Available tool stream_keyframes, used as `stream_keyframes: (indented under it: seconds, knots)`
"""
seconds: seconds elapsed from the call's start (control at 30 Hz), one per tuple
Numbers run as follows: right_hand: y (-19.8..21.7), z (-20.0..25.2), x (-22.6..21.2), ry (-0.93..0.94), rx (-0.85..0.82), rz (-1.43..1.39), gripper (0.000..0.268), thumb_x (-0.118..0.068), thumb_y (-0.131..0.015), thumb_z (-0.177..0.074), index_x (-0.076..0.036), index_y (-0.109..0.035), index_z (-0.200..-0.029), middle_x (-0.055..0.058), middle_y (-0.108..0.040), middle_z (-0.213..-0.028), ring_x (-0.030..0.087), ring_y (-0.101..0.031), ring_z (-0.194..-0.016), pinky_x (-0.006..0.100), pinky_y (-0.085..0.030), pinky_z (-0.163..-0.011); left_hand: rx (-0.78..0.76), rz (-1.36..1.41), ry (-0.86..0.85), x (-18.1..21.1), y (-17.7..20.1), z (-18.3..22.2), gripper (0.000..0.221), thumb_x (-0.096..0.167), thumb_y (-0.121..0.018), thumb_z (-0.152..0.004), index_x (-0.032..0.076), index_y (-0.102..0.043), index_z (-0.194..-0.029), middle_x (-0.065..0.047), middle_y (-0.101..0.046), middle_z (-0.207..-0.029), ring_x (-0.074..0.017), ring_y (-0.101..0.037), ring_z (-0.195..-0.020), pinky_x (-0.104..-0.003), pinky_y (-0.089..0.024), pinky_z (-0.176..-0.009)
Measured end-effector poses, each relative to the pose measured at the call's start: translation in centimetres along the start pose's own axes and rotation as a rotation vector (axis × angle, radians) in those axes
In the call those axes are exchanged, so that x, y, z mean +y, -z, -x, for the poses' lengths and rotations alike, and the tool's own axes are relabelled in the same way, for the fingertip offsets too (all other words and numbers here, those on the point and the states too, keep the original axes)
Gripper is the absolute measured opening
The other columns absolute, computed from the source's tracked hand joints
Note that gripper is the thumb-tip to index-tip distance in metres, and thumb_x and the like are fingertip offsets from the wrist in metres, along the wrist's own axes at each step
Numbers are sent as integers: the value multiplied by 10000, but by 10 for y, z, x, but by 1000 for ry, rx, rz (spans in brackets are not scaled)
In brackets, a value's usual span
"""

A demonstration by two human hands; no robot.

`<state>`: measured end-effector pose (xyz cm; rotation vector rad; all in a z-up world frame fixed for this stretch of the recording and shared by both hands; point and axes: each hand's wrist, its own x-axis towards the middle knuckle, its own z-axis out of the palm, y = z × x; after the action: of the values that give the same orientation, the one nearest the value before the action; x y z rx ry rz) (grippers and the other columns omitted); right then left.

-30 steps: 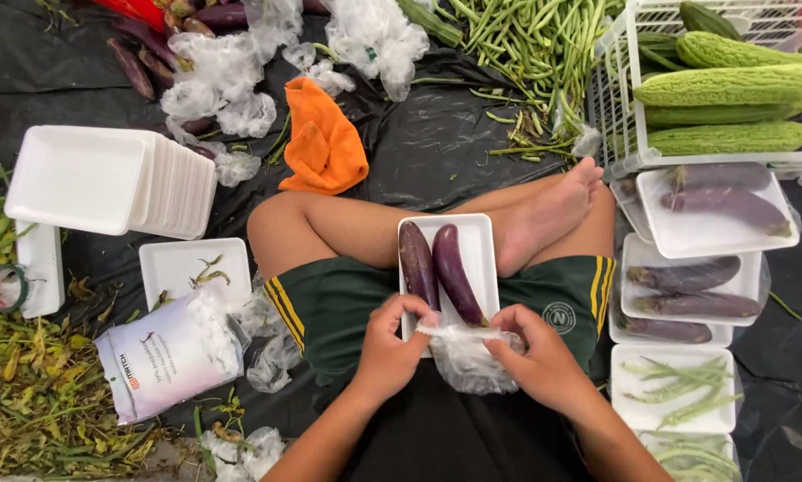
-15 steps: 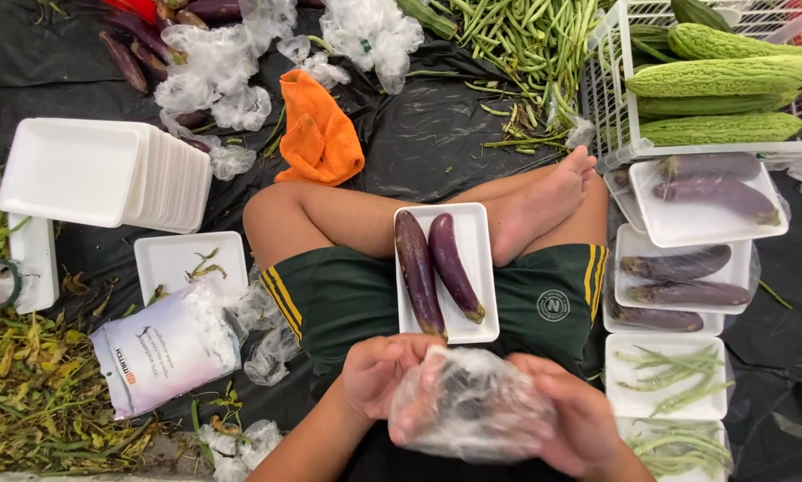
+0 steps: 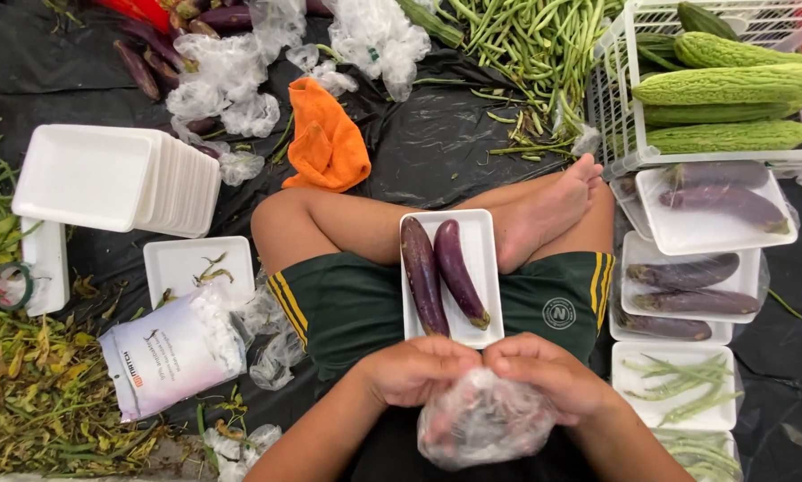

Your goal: Wiping eggplants and packaging them into foam trays with plastic wrap.

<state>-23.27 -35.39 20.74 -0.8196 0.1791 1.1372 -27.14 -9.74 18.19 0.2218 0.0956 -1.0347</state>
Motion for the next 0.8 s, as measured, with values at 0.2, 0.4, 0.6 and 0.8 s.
stream_keyframes:
  seconds: [0.2, 0.4, 0.6, 0.8]
  knots:
    - [11, -15, 2, -67, 22, 40, 309, -157, -574, -1011, 119, -714, -1030, 149, -714, -910, 146, -595, -735, 270, -467, -640, 76, -142, -168, 26, -16, 3, 122, 118, -583, -1045, 4, -624, -1034, -48, -665, -944, -69, -626, -799, -175, -508, -750]
    - [8, -24, -2, -41, -47, 90, 142, -71, -614, -987, 59, -670, -1000, 92, -675, -874, 97, -560, -707, 217, -430, -621, 254, -615, -172, 30, -15, 4, 39, 100, -642, -990, 64, -656, -999, 51, -607, -850, 1, -470, -692, -129, -360, -614]
    - [10, -27, -13, 0, -6, 137, 117, -95, -634, -990, -10, -645, -909, 41, -619, -808, 83, -502, -653, 215, -372, -574, 304, -666, -128, 39, -13, 15, 102, 130, -672, -985, 37, -639, -955, 20, -608, -798, -16, -496, -623, -145, -388, -564]
    - [10, -36, -18, 26, 8, 129, 131, -116, -643, -962, -9, -649, -888, 61, -625, -825, 108, -520, -685, 231, -387, -611, 300, -586, -84, 39, 2, 11, 111, 154, -641, -1004, 77, -629, -925, 41, -625, -784, 4, -513, -596, -133, -389, -537]
